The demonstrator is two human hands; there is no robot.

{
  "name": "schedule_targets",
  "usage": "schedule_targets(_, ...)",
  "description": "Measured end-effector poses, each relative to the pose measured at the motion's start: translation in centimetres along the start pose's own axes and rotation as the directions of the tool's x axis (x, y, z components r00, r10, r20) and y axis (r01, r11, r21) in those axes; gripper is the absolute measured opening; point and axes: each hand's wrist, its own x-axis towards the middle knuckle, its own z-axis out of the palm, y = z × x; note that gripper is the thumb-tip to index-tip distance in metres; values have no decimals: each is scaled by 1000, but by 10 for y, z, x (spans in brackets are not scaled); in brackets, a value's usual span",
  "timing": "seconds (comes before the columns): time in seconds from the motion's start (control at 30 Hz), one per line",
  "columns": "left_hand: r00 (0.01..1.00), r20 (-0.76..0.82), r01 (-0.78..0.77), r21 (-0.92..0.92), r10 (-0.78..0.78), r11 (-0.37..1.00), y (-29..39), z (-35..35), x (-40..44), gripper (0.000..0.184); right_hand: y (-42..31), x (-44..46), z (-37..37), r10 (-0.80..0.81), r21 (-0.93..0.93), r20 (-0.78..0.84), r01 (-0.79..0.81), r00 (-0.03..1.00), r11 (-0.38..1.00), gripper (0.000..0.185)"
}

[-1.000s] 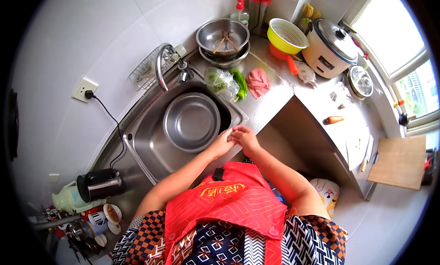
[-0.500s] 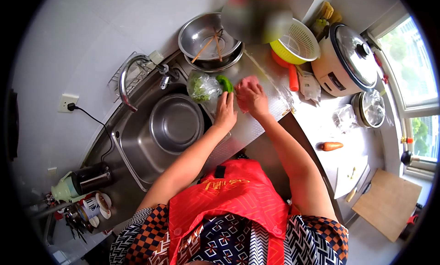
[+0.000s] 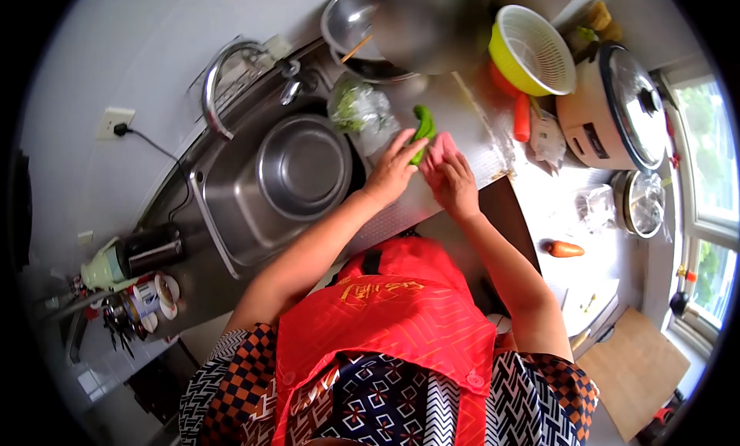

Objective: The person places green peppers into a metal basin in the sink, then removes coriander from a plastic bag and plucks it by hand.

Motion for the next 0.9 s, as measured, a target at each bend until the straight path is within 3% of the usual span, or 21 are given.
schedule_targets(0.03,997,67,35,-87,-29,996,17,-15,-6,57,-5,-14,3,-57,23,55,56,997,998,25)
schedule_targets(0.07,999,11,-46,-43,46,998,10,-13,-21,55,-11,-28,6,-114,51,110,109,987,993,27)
schedule_targets(0.13,998,40,-40,-167,47,985,22,-32,-54,52,-27,-49,9,-212,92,234,195,949,976,29)
schedule_targets(0.17,998,59,20,-176,-10,984,30,-44,-72,50,-37,-53,16,-316,92,296,302,902,949,30)
schedule_targets(0.2,998,14,-66,-71,67,995,21,-49,-92,51,-47,-57,23,-413,95,353,407,839,908,32)
schedule_targets(0.23,999,-14,-52,-53,52,997,19,-59,-112,52,-59,-64,35,-308,170,353,263,883,950,35)
schedule_targets(0.4,974,-130,197,56,-188,979,3,-128,-219,59,-129,-68,85,-511,403,467,341,722,849,39)
schedule_targets(0.53,883,-309,404,117,-354,907,-15,-190,-286,60,-194,-71,148,-676,570,427,401,601,717,34)
schedule_targets(0.7,789,-478,499,131,-387,856,-36,-231,-358,57,-269,-87,228,-822,696,387,452,418,558,31)
schedule_targets(0.8,741,-517,544,90,-428,834,-37,-241,-392,56,-321,-102,260,-832,764,384,368,401,530,32)
schedule_targets(0.83,729,-532,549,80,-431,832,-38,-245,-400,55,-332,-103,268,-849,754,418,399,323,522,34)
schedule_targets(0.9,706,-560,561,71,-433,825,-39,-254,-415,54,-354,-111,290,-850,704,424,477,313,526,31)
